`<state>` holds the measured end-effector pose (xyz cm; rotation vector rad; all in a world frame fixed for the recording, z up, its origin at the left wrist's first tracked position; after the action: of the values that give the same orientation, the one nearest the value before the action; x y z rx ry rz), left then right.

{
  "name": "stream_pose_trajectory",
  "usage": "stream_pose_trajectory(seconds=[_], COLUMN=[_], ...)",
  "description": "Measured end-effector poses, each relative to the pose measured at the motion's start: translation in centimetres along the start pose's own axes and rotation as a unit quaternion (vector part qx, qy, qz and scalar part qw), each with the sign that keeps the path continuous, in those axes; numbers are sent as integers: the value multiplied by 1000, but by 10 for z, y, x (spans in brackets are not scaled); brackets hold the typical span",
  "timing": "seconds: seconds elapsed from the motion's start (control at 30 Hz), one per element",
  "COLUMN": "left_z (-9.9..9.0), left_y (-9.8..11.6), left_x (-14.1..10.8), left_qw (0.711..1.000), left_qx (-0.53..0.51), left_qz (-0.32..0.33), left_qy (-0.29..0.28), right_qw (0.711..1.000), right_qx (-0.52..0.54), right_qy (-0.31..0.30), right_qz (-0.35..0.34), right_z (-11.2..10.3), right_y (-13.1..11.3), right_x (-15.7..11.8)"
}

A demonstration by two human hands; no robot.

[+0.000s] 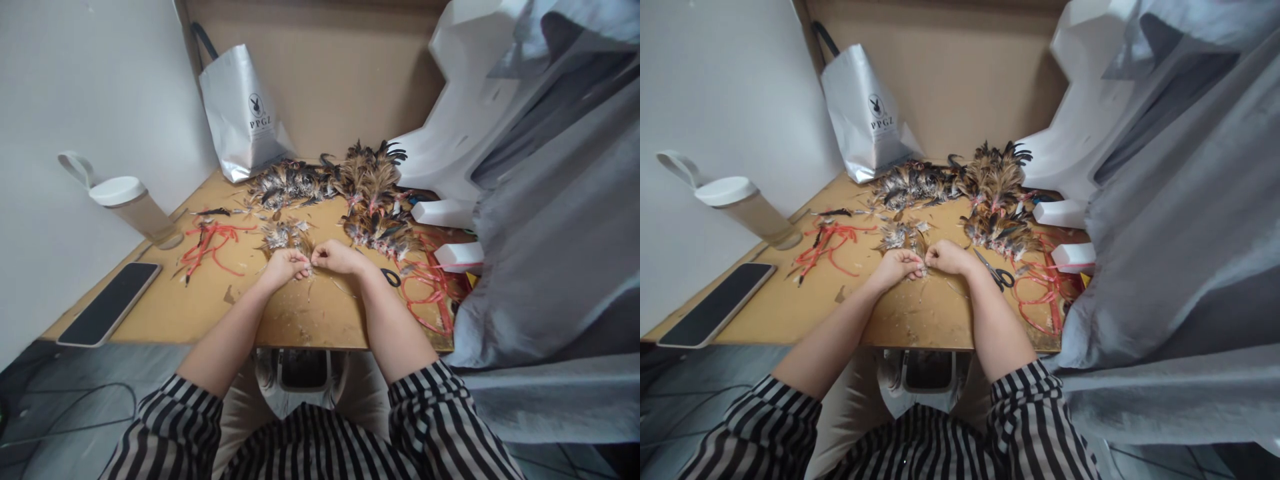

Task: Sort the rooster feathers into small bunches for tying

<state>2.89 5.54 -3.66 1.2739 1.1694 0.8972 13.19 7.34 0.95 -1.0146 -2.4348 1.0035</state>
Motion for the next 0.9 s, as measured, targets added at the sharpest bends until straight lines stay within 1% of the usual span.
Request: stream_pose_trajectory(seconds=[0.13, 0.3, 0.4, 0.43, 0.5, 0.6, 0.73, 0.9], left_z=[-2, -3, -3, -3, -2, -1, 1, 4], left_y=[-2, -1, -1, -1, -2, 0, 4, 7], left_x=[0, -1, -2, -2, -2, -2, -5, -4], left_qw=[1000, 999, 999, 999, 999, 1000, 1000, 998], left_qx=[-18, -31, -31, -32, -31, -19, 8, 50], left_qz=[-10, -15, -17, -17, -17, -11, 7, 49], left_qy=[3, 5, 3, 3, 1, -5, -5, -8], right_qw=[999, 998, 997, 997, 997, 996, 994, 997], right_qx=[-8, 11, 22, 29, 48, 88, 108, 64], right_qy=[-31, -57, -75, -74, -51, -8, -16, -30], right_qz=[-2, -18, 2, 14, 31, 25, 20, 39], right_z=[3, 8, 12, 11, 8, 4, 10, 19], right_y=[-4, -5, 1, 3, 5, 6, 10, 21], right_x=[-2, -2, -2, -2, -2, 1, 6, 10])
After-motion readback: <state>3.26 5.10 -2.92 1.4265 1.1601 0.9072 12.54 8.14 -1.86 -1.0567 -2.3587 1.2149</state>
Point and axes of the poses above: each hand's wrist, its own x-axis towards the middle knuckle, its own z-axis out of the palm, y = z × x, the point moved 8 cm from there along x, towards the middle knuckle, and after that the axes turned 3 degrees about -y, right-handed, at the moved point
